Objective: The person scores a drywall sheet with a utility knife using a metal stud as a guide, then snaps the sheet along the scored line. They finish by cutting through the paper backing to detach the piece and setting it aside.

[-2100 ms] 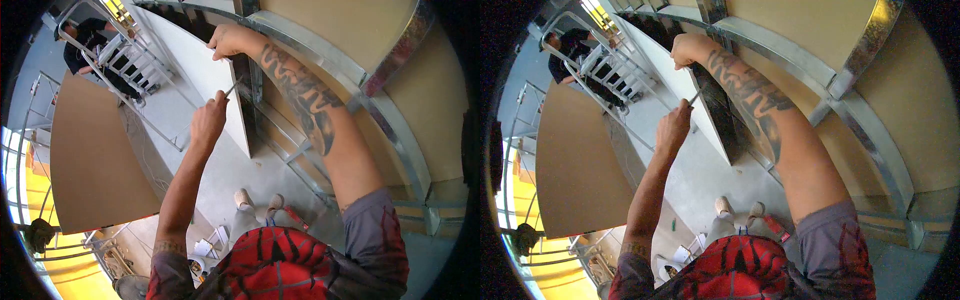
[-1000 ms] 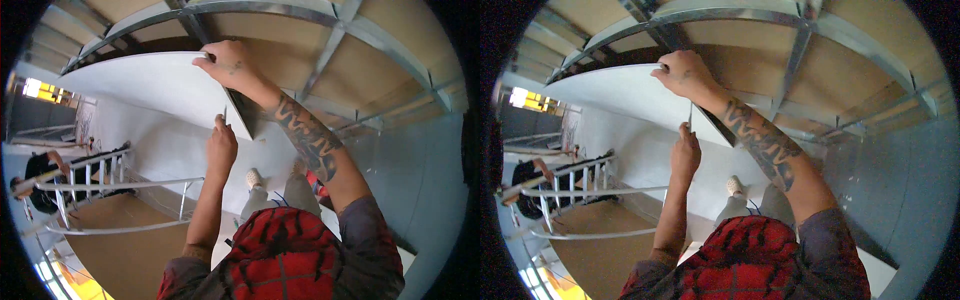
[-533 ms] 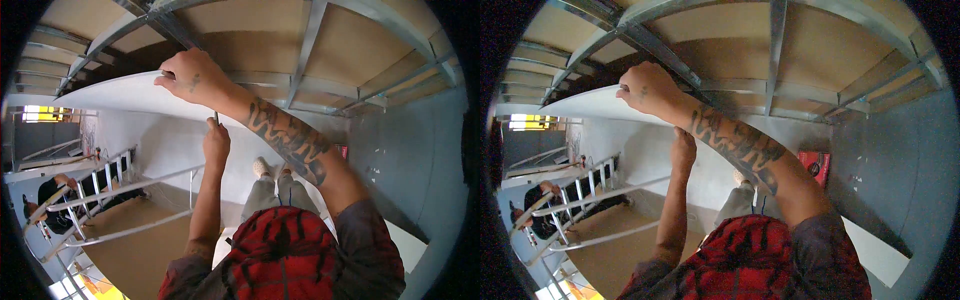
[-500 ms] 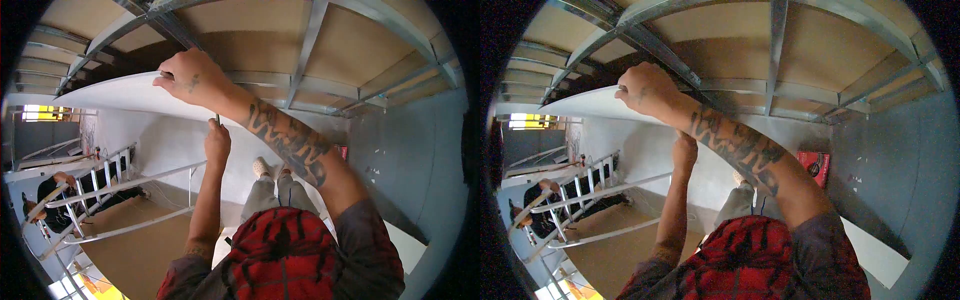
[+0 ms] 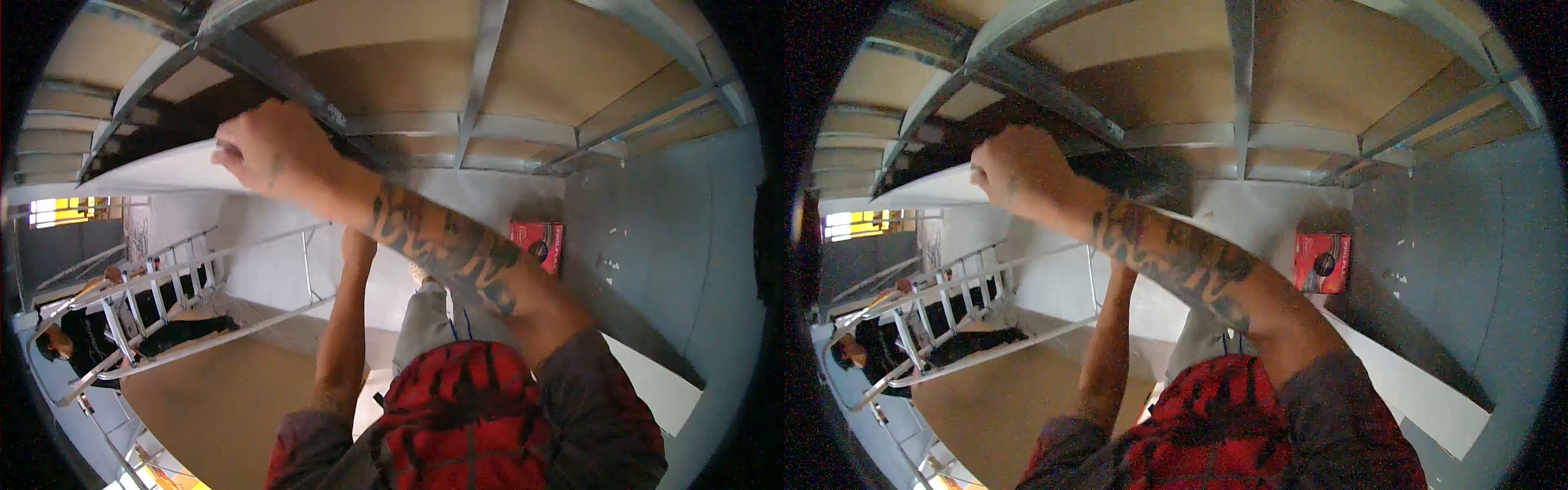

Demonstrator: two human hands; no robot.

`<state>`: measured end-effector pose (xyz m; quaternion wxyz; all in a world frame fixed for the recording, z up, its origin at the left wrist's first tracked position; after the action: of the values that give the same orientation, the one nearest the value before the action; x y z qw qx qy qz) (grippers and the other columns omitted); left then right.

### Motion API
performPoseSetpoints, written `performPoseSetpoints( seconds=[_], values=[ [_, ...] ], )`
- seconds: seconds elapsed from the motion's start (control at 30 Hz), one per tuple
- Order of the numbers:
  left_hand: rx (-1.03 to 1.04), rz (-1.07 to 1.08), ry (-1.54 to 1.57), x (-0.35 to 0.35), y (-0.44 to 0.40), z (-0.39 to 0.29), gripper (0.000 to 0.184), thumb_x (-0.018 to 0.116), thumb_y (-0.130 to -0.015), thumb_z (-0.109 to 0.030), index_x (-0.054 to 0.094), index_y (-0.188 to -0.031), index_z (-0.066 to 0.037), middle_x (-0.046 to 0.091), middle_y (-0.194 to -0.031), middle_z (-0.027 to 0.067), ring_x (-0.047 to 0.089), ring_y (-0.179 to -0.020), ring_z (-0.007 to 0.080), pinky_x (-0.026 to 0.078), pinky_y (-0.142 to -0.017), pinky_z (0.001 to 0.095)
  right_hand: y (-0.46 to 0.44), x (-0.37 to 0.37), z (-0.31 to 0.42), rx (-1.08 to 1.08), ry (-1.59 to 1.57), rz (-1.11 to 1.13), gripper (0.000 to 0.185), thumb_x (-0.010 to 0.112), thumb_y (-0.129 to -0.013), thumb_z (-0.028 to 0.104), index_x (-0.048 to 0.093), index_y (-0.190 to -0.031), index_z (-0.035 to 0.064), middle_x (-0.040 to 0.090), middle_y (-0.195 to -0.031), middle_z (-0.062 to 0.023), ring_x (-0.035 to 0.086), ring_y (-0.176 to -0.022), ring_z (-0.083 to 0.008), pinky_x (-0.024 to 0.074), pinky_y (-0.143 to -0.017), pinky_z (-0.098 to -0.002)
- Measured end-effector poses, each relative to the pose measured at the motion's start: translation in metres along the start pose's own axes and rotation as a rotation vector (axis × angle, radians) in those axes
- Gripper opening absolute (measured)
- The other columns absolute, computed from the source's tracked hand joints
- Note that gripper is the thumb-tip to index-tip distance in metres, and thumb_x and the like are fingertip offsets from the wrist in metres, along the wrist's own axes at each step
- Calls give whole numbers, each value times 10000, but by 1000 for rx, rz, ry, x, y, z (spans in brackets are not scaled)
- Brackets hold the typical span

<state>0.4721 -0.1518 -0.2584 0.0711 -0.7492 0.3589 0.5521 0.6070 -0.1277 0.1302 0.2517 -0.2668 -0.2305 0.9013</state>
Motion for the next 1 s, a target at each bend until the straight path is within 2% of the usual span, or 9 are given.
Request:
performPoseSetpoints(
  seconds=[0.07,0.27,0.3,0.33,0.4,0.47,0.57,0.6,1.0],
  values=[
    [330,-334,36,-62,42,-33,269,567,-916,-240,643,-1104,-64,673,-1000,263,630,-929,465,505,-765,548,17,5,0,8,-24,-45,182,680,-851,255,708,-856,74,666,-711,-170,660,-690,-380,525,-663,-487],
    [171,-276,271,-37,40,29,383,574,-956,-333,592,-1207,-44,642,-1141,188,611,-1084,300,482,-878,428,131,76,-74,238,-107,-300,324,647,-888,143,614,-1207,93,676,-1096,-178,648,-1023,-352,532,-859,-438],
    [139,-545,-242,-38,29,28,410,553,-961,-221,512,-1323,-31,600,-1179,183,529,-1165,323,420,-995,393,141,82,-74,275,-103,-351,356,643,-893,128,587,-1242,88,659,-1134,-183,640,-1037,-358,526,-881,-453],
    [75,-208,237,7,16,52,394,523,-977,-195,490,-1330,-24,599,-1178,180,534,-1145,310,413,-1002,390,148,84,-79,307,-97,-402,389,639,-897,114,560,-1277,83,643,-1171,-189,633,-1051,-364,520,-903,-468],
    [154,-183,175,-6,27,33,316,542,-966,-206,522,-1224,-25,628,-1118,188,576,-1071,334,446,-925,421,153,73,-83,310,-130,-530,289,655,-898,189,628,-1165,80,679,-1080,-188,656,-964,-370,530,-845,-472],
    [271,-173,66,-21,45,20,210,578,-944,-227,585,-1013,-28,686,-997,205,659,-922,382,511,-772,485,146,93,-110,388,-26,-163,249,662,-892,285,676,-1024,74,699,-927,-184,665,-835,-389,532,-760,-482],
    [-35,-24,45,-17,32,35,379,432,-992,-236,348,-1277,0,663,-925,308,646,-838,497,504,-731,579,132,106,-125,307,-72,109,333,698,-851,400,705,-902,72,681,-818,-199,653,-752,-413,514,-684,-471],
    [-21,-28,36,-10,25,40,409,422,-997,-245,303,-1296,8,661,-907,314,649,-838,495,513,-723,573,125,104,-118,294,54,196,340,747,-828,386,732,-1017,104,693,-825,-160,666,-674,-260,524,-656,-369],
    [-28,51,42,65,-2,59,290,446,-990,-192,333,-1164,10,667,-832,278,655,-764,493,524,-684,563,133,108,-119,210,-14,281,314,732,-863,337,717,-1006,58,674,-742,-122,620,-624,-220,500,-624,-326]
  ],
)
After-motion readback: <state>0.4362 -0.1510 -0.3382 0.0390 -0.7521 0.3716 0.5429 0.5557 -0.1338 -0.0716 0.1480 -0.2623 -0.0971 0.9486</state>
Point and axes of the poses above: each hand's wrist, its own y-axis away from the middle knuckle, its own x-axis out of the palm, z = x × y, the point moved 10 cm from there along -y, towards the middle knuckle
